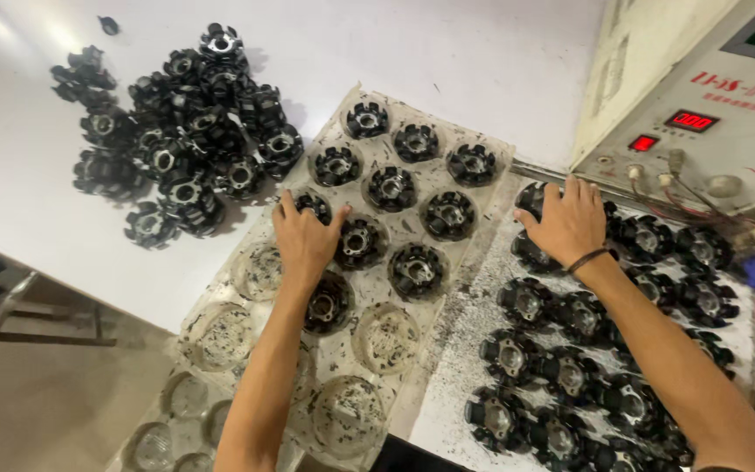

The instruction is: The person arranges black plastic fan impeller rotors from a pile into egg-style trays on the workbench, then uses a heated handheld tool to trim and clean the center hub of each impeller one at a time, with smoke visible as the tool contacts the parts, placing finished impellers back into the trays.

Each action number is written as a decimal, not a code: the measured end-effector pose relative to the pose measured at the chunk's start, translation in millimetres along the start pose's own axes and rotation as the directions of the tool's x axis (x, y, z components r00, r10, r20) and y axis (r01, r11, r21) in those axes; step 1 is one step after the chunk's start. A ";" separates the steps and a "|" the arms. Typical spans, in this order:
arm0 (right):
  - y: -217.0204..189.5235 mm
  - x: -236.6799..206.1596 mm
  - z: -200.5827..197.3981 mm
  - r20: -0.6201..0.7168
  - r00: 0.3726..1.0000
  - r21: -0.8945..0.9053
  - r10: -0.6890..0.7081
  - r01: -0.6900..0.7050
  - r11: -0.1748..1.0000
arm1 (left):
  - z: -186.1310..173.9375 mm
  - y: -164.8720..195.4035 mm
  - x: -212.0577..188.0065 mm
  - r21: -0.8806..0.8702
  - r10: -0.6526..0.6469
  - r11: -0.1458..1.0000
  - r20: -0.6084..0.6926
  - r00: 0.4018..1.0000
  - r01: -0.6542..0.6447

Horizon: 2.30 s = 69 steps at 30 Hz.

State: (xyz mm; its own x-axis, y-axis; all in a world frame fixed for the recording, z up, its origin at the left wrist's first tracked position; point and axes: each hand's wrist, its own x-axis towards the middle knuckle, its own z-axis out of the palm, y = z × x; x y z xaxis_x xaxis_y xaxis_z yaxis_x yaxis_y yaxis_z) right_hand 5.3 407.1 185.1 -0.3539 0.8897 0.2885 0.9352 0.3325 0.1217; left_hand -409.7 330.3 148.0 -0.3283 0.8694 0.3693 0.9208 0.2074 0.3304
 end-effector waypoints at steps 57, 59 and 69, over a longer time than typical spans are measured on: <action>-171.2 -73.9 -85.5 0.003 0.610 0.660 -0.792 0.594 0.460 | -76.3 130.0 -244.8 -0.417 0.870 0.393 -0.120 0.478 -0.820; -196.3 -66.8 -84.9 0.095 0.637 0.634 -0.765 0.554 0.540 | -75.2 137.8 -239.4 -0.412 0.882 0.380 -0.108 0.458 -0.828; -96.7 -105.4 -96.9 0.295 0.799 0.455 -0.524 0.365 0.812 | -122.6 23.7 -173.1 -0.627 0.350 0.748 0.092 0.932 -0.219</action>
State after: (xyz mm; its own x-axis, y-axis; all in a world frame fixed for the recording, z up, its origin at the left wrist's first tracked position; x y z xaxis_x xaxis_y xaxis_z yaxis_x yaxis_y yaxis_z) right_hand -49.1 250.8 235.0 -0.7693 0.6288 -0.1134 0.6361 0.7372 -0.2280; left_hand -356.9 129.7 198.4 0.0356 0.9245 0.3796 0.6286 -0.3160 0.7106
